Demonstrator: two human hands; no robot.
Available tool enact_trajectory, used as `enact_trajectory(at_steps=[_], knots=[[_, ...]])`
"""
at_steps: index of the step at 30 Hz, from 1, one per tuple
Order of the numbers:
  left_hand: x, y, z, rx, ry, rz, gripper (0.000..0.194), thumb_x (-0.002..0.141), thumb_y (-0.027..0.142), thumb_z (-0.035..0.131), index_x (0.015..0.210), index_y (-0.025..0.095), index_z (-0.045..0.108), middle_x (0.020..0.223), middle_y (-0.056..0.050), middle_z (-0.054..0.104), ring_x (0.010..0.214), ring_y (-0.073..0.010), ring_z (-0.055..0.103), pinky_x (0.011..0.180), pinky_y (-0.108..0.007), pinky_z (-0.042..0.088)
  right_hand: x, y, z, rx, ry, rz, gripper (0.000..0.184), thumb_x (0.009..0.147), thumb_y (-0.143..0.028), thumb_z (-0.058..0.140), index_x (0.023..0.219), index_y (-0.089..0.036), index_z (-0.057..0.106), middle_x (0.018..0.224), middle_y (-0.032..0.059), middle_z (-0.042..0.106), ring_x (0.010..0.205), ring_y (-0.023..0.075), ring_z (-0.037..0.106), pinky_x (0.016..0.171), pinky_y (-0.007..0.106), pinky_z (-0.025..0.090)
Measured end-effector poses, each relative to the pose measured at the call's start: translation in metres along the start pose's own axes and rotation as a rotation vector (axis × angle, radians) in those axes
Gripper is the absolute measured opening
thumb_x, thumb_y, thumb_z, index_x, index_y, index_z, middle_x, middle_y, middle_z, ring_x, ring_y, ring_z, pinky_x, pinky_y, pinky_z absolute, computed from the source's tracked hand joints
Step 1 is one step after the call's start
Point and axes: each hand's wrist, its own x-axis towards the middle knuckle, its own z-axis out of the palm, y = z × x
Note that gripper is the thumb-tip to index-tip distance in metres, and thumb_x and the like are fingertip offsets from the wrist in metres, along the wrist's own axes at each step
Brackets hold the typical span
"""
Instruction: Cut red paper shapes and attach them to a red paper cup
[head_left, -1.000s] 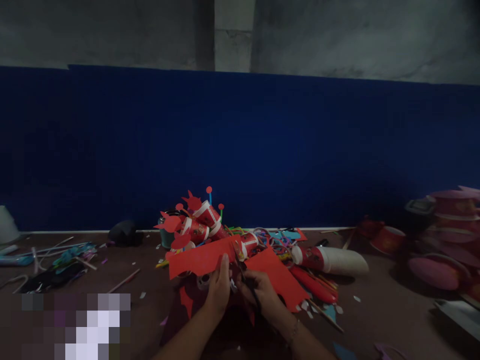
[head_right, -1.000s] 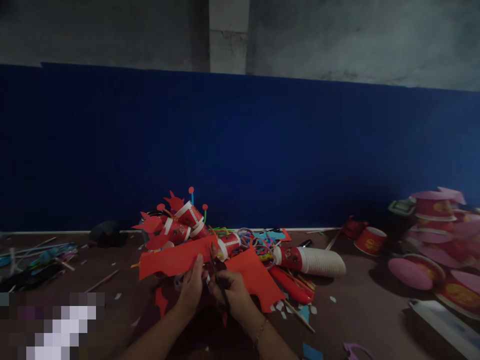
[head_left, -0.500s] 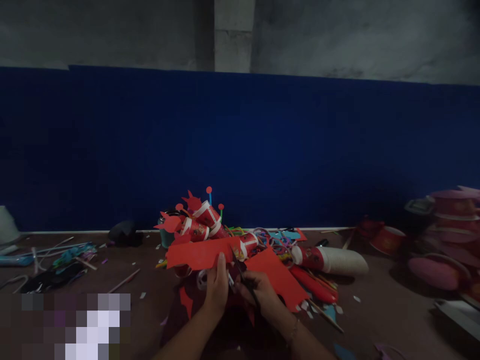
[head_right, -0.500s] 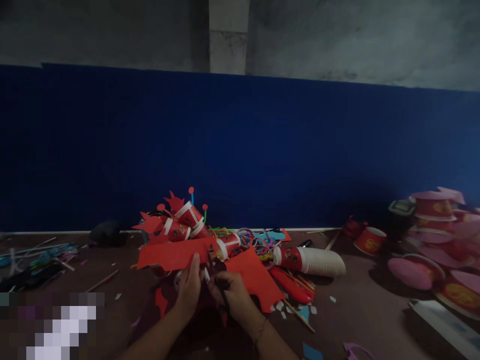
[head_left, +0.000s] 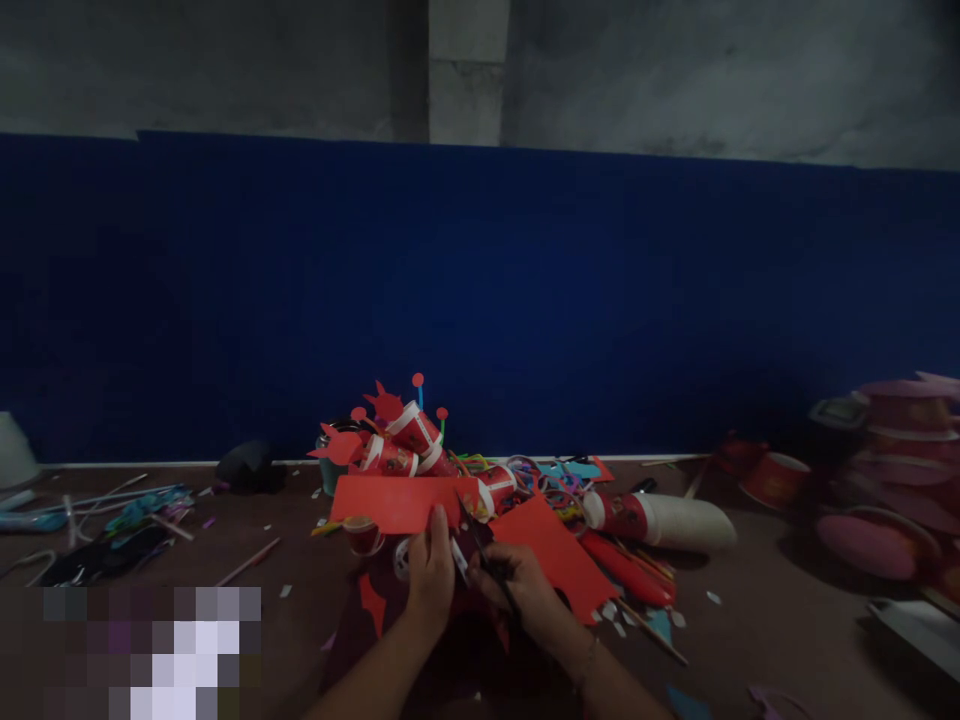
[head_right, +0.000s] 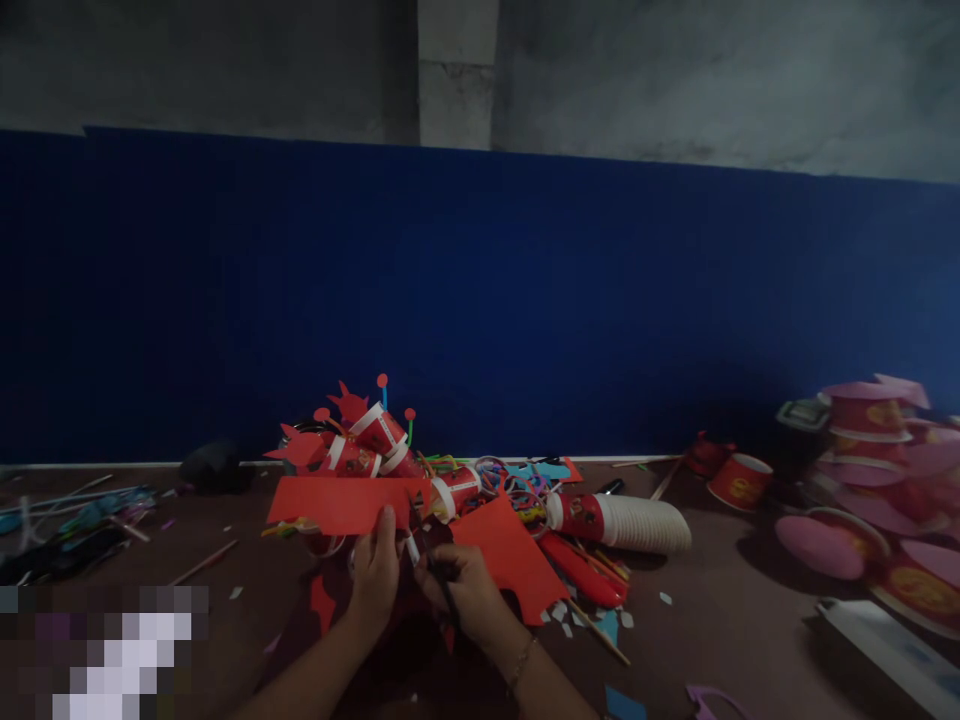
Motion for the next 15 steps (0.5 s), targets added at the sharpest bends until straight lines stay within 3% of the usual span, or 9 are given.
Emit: enact_trajectory(at_steps=[5, 9, 15], knots=[[0.0, 0.001, 0.0, 0.016, 0.032, 0.008, 0.043, 0.075, 0.06, 0.047, 0.065, 0.02, 0.059, 0.067, -0.007, 0.062, 0.076, -0.0247, 0.059, 0.077, -0.036, 0.046, -0.002, -0.003, 0.0, 0.04, -0.013, 0.085, 0.04, 0.063, -0.054, 0.066, 0.063, -0.016, 0.055, 0.041, -0.0072, 0.044, 0.032, 0.0059, 0.038, 0.033, 0.017, 0.033], [-0.002, 0.003, 0.0, 0.035, -0.01, 0.019, 0.043, 0.076, 0.059, 0.046, 0.056, 0.022, 0.053, 0.058, -0.004, 0.058, 0.065, -0.0218, 0.057, 0.072, -0.035, 0.046, -0.003, -0.006, -0.001, 0.063, -0.013, 0.069, 0.039, 0.064, -0.052, 0.066, 0.063, -0.015, 0.056, 0.04, -0.0071, 0.044, 0.032, 0.0053, 0.038, 0.033, 0.017, 0.033], [-0.002, 0.004, -0.001, 0.013, 0.059, -0.039, 0.044, 0.071, 0.062, 0.051, 0.064, 0.019, 0.058, 0.062, -0.003, 0.06, 0.067, -0.0212, 0.056, 0.064, -0.032, 0.045, -0.003, -0.013, -0.001, 0.029, 0.004, 0.111, 0.038, 0.062, -0.052, 0.067, 0.061, -0.015, 0.057, 0.04, -0.0073, 0.043, 0.032, 0.0055, 0.038, 0.032, 0.017, 0.031]])
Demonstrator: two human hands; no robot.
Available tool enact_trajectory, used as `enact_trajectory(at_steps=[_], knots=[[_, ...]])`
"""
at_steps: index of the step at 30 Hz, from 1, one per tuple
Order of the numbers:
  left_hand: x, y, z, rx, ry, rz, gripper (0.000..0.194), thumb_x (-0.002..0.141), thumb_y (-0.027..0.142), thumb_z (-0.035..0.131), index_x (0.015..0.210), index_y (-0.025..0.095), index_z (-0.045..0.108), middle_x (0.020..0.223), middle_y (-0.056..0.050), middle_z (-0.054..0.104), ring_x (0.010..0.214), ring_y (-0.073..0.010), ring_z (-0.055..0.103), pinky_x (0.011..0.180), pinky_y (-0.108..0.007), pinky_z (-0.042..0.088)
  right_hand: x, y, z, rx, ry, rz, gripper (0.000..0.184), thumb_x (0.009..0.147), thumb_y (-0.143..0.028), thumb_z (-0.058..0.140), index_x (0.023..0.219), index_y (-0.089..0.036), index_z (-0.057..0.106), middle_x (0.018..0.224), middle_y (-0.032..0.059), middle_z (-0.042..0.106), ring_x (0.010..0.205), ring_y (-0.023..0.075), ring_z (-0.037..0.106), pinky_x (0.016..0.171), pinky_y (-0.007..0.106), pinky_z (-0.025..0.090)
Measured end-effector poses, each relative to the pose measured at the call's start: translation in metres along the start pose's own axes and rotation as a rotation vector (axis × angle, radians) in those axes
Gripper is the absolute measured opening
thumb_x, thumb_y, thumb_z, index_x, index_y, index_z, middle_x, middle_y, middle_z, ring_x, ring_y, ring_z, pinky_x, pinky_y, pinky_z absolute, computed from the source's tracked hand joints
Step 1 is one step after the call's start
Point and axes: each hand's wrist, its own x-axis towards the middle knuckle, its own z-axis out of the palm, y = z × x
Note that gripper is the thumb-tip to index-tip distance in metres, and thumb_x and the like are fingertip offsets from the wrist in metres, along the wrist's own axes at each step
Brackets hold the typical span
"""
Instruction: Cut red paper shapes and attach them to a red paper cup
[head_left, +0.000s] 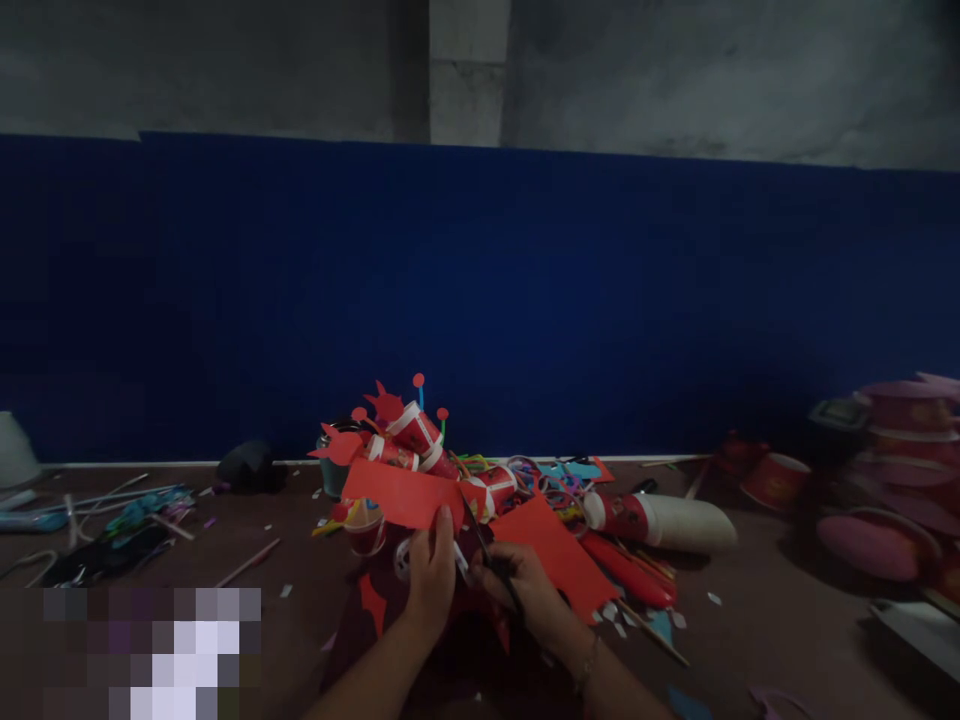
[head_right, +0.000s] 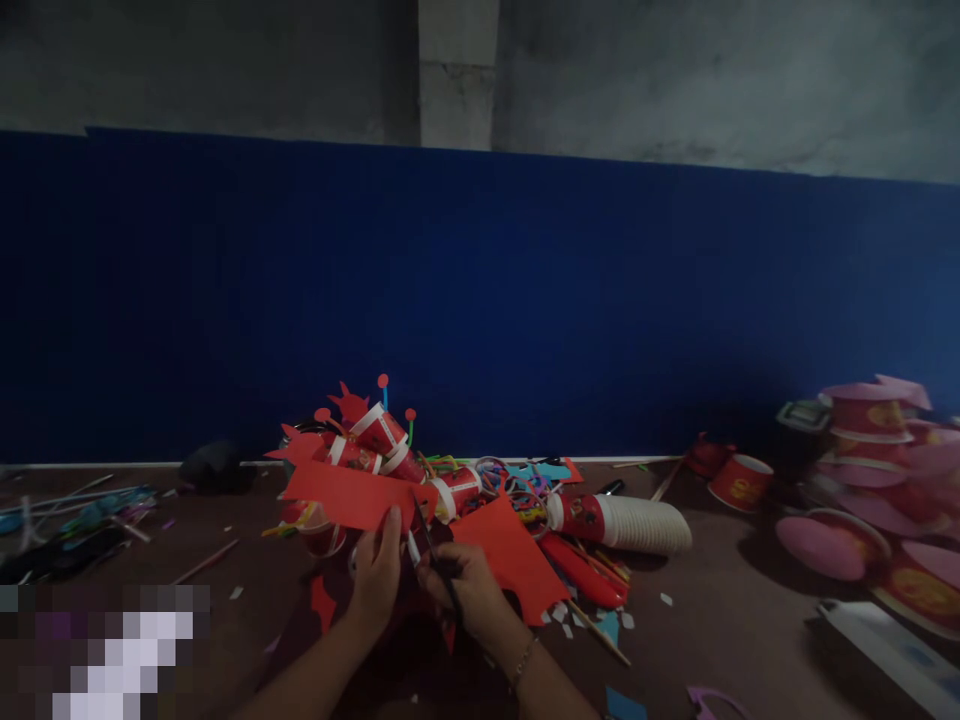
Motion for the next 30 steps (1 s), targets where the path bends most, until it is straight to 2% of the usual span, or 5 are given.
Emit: enact_trajectory(at_steps=[11, 17, 24, 27, 30], knots=[[0.003, 0.004, -0.001, 0.025, 0.066, 0.145, 0.042, 0.081, 0.059, 0.04, 0.061, 0.022, 0.044, 0.054, 0.003, 0.045, 0.052, -0.0142, 0.045, 0.053, -0.027, 0.038, 0.0, 0.001, 0.001, 0.04, 0.005, 0.057, 0.04, 0.057, -0.052, 0.07, 0.063, -0.016, 0.055, 0.041, -0.0085, 0.045, 0.03, 0.0045, 0.039, 0.031, 0.016, 0.029], [0.002, 0.013, -0.001, -0.092, 0.079, 0.242, 0.03, 0.085, 0.044, 0.044, 0.101, 0.019, 0.05, 0.092, -0.005, 0.061, 0.084, -0.0188, 0.058, 0.077, -0.029, 0.045, 0.002, 0.008, -0.003, 0.04, -0.023, 0.085, 0.038, 0.058, -0.051, 0.07, 0.064, -0.015, 0.056, 0.04, -0.0085, 0.044, 0.03, 0.0053, 0.039, 0.031, 0.016, 0.029], [0.001, 0.014, 0.001, -0.167, 0.082, 0.264, 0.037, 0.084, 0.039, 0.048, 0.113, 0.017, 0.049, 0.108, -0.009, 0.06, 0.1, -0.0209, 0.057, 0.086, -0.031, 0.043, -0.001, 0.007, -0.007, 0.047, -0.078, 0.121, 0.041, 0.059, -0.053, 0.069, 0.069, -0.016, 0.058, 0.039, -0.0094, 0.044, 0.03, 0.0046, 0.038, 0.031, 0.015, 0.029], [0.003, 0.011, 0.001, -0.156, 0.09, 0.275, 0.038, 0.083, 0.04, 0.05, 0.112, 0.017, 0.052, 0.104, -0.009, 0.062, 0.096, -0.0213, 0.058, 0.084, -0.032, 0.045, 0.0, 0.006, -0.007, 0.025, -0.115, 0.145, 0.043, 0.058, -0.056, 0.069, 0.068, -0.016, 0.057, 0.036, -0.0101, 0.042, 0.029, 0.0046, 0.036, 0.03, 0.015, 0.029], [0.005, 0.006, 0.0, -0.13, 0.07, 0.239, 0.034, 0.081, 0.044, 0.052, 0.102, 0.018, 0.058, 0.087, -0.005, 0.065, 0.08, -0.0196, 0.06, 0.072, -0.03, 0.048, 0.0, 0.007, -0.008, 0.021, -0.143, 0.146, 0.045, 0.059, -0.059, 0.068, 0.068, -0.016, 0.055, 0.035, -0.0099, 0.042, 0.028, 0.0042, 0.035, 0.029, 0.015, 0.028]])
